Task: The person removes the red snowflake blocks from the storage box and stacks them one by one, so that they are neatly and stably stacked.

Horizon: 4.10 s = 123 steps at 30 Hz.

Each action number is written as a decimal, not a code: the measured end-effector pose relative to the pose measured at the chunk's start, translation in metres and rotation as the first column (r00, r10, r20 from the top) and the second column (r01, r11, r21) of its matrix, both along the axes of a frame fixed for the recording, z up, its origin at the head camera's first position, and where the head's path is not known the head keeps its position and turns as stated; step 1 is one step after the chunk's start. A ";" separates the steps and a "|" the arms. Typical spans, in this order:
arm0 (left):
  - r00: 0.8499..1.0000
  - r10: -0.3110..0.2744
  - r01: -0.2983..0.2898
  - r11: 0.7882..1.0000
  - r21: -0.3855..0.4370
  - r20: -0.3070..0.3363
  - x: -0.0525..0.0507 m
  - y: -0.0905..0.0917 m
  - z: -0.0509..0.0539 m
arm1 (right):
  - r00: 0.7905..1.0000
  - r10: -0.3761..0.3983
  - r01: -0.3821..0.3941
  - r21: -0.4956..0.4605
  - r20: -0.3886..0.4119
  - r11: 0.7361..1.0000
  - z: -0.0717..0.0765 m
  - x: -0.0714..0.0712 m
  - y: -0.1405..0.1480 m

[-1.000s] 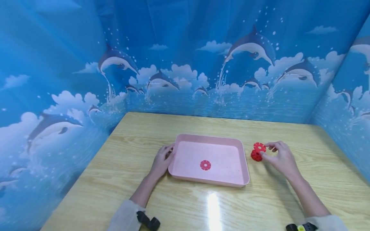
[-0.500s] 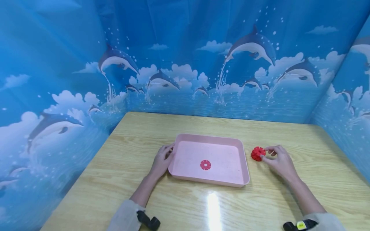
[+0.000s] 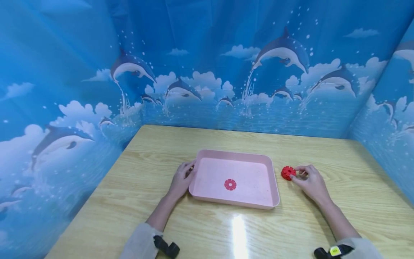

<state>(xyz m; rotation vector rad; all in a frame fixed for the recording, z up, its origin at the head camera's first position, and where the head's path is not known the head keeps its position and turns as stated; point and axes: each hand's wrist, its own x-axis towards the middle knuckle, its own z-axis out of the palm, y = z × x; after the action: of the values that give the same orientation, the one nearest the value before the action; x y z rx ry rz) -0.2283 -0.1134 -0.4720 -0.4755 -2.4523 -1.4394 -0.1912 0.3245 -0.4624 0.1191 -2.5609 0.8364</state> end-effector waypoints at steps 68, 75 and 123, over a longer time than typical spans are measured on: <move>1.000 -0.008 0.008 1.000 0.000 -0.009 0.001 0.000 -0.001 | 0.975 0.220 -0.221 -0.086 -0.028 0.971 0.042 0.002 -0.081; 1.000 -0.011 0.010 1.000 -0.002 -0.018 0.000 0.000 -0.002 | 0.940 0.339 -0.336 -0.067 0.040 0.940 0.040 -0.003 -0.115; 1.000 0.000 0.000 1.000 -0.007 -0.002 0.002 0.000 0.002 | 0.799 0.537 -0.583 0.129 0.271 0.802 0.012 -0.025 -0.151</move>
<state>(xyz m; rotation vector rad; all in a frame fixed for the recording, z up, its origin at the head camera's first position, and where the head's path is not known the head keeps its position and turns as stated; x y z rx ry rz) -0.2264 -0.1139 -0.4701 -0.4779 -2.4569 -1.4297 -0.2158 0.1732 -0.4502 0.9517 -2.8591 0.8103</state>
